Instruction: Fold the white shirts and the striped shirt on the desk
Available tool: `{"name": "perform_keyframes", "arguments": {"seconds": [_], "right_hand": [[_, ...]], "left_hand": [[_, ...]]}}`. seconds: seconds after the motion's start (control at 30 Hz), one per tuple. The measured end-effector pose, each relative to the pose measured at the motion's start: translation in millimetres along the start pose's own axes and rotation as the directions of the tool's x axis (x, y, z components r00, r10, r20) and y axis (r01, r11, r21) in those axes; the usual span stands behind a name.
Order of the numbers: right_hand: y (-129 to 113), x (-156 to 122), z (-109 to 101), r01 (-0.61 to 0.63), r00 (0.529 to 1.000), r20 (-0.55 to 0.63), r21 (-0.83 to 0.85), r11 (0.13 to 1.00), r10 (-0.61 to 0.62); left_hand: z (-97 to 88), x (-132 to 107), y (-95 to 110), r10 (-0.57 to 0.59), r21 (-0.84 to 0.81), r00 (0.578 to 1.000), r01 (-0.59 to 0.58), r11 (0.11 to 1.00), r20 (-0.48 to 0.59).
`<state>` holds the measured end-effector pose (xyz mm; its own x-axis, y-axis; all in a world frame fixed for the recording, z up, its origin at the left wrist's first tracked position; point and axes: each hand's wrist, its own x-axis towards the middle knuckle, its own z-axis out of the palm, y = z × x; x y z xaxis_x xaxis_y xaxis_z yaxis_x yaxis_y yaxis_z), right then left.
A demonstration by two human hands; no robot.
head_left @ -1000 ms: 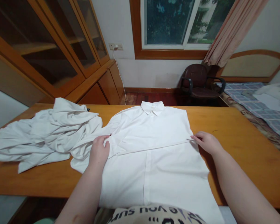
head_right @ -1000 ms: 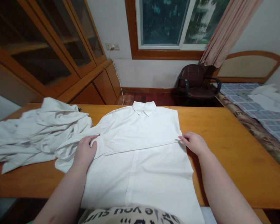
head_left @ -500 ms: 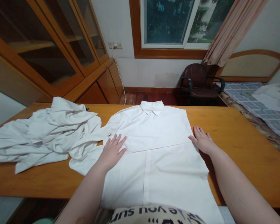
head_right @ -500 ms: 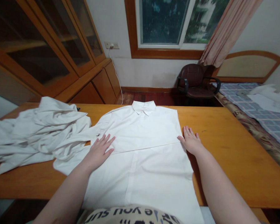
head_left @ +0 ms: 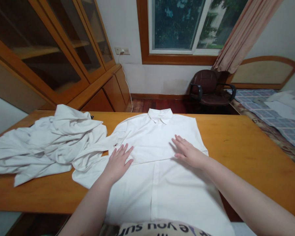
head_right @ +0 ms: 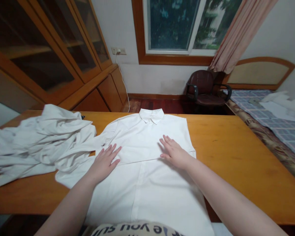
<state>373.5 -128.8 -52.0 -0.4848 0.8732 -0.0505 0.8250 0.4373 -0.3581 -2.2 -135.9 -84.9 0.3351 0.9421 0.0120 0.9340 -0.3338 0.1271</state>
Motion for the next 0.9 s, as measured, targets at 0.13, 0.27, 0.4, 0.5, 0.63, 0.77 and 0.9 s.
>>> {"name": "perform_keyframes", "arguments": {"seconds": [0.13,0.27,0.4,0.5,0.63,0.77,0.9], "right_hand": [[25,29,22,-0.047,0.999,-0.009,-0.144,0.988,0.046],[66,54,20,-0.242,0.968,-0.116,-0.223,0.944,0.221],[92,71,9,-0.394,0.917,-0.169,-0.231,0.889,0.362],[106,76,3,-0.443,0.893,-0.193,-0.213,0.871,0.407],[127,69,-6,-0.510,0.854,-0.227,-0.187,0.840,0.468],[150,52,-12,-0.537,0.838,-0.242,-0.199,0.820,0.489],[167,26,-13,-0.565,0.818,-0.269,-0.208,0.798,0.509]], "left_hand": [[-0.9,0,1,0.001,0.012,1.000,-0.001,1.000,0.009],[-0.9,0,2,-0.004,0.014,1.000,0.004,1.000,0.007],[0.3,1,4,-0.017,-0.001,1.000,0.017,1.000,0.004],[-0.3,1,6,-0.028,-0.014,1.000,0.028,0.999,0.006],[-3.4,1,8,-0.034,-0.028,0.999,0.034,0.999,0.025],[-5.1,1,8,-0.023,-0.033,0.999,0.025,0.999,0.049],[-2.3,0,5,-0.014,-0.066,1.000,0.014,0.998,0.011]]}}
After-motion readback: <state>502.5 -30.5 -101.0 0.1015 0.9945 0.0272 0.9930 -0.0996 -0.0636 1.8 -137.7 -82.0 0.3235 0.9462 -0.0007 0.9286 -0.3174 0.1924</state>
